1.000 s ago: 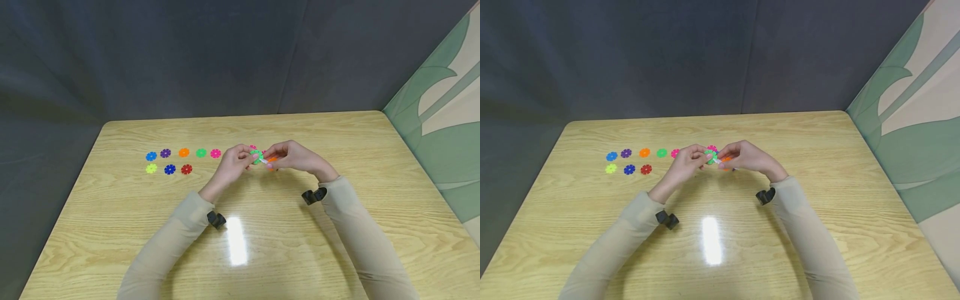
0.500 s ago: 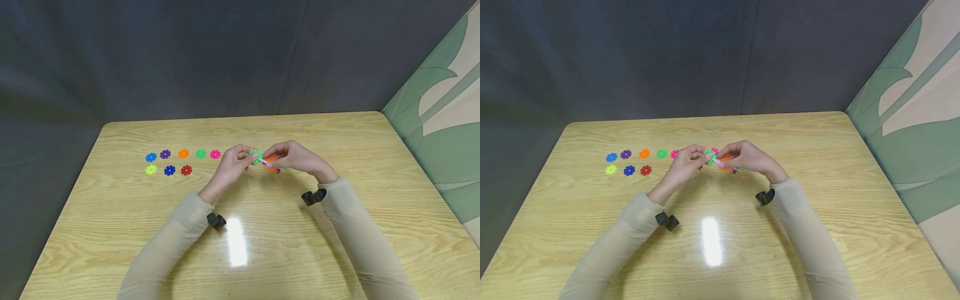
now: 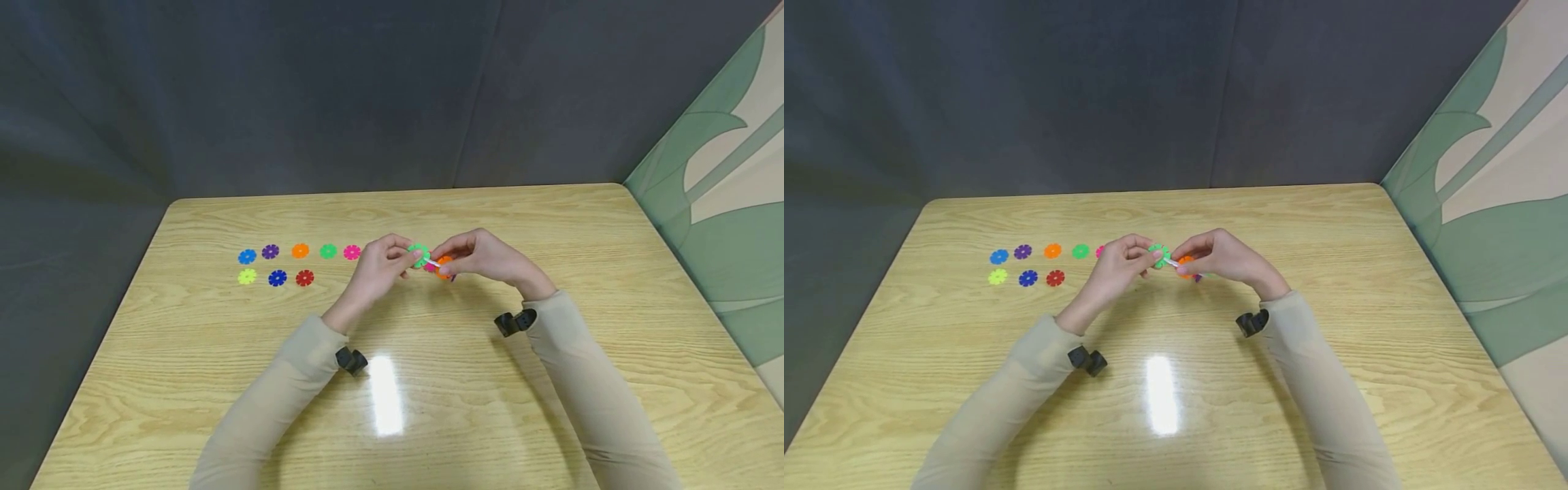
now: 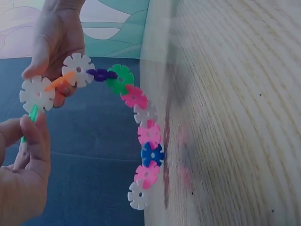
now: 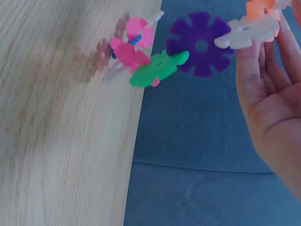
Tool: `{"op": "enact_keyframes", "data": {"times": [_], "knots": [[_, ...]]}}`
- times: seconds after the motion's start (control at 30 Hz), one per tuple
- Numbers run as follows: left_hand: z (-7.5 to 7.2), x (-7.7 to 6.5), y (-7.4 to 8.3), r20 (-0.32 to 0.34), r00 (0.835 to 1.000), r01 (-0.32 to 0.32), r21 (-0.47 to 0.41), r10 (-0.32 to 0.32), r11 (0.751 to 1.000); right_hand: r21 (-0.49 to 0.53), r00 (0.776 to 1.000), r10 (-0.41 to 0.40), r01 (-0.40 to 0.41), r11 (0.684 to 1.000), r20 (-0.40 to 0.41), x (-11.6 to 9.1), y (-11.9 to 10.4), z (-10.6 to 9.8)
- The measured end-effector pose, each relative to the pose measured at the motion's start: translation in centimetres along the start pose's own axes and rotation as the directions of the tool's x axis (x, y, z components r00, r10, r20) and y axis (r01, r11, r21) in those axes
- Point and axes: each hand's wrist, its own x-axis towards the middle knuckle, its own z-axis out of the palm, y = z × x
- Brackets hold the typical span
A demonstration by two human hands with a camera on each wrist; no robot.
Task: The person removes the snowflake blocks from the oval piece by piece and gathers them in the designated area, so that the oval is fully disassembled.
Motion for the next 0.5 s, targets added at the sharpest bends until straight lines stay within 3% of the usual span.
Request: {"op": "enact_keyframes", "data": {"times": [0.23,0.5], "knots": [[-0.50,0.15,-0.06,0.045,0.999,0.003,0.030,-0.004,1.000,-0.019,1.000,-0.019,0.020,1.000,0.009,-0.24,0.12,-0.23],[-0.56,0.49,-0.71,0.096,0.995,0.026,-0.078,-0.018,0.997,-0.031,1.000,0.000,0.000,1.000,-0.001,-0.33,0.24,-0.31]]}}
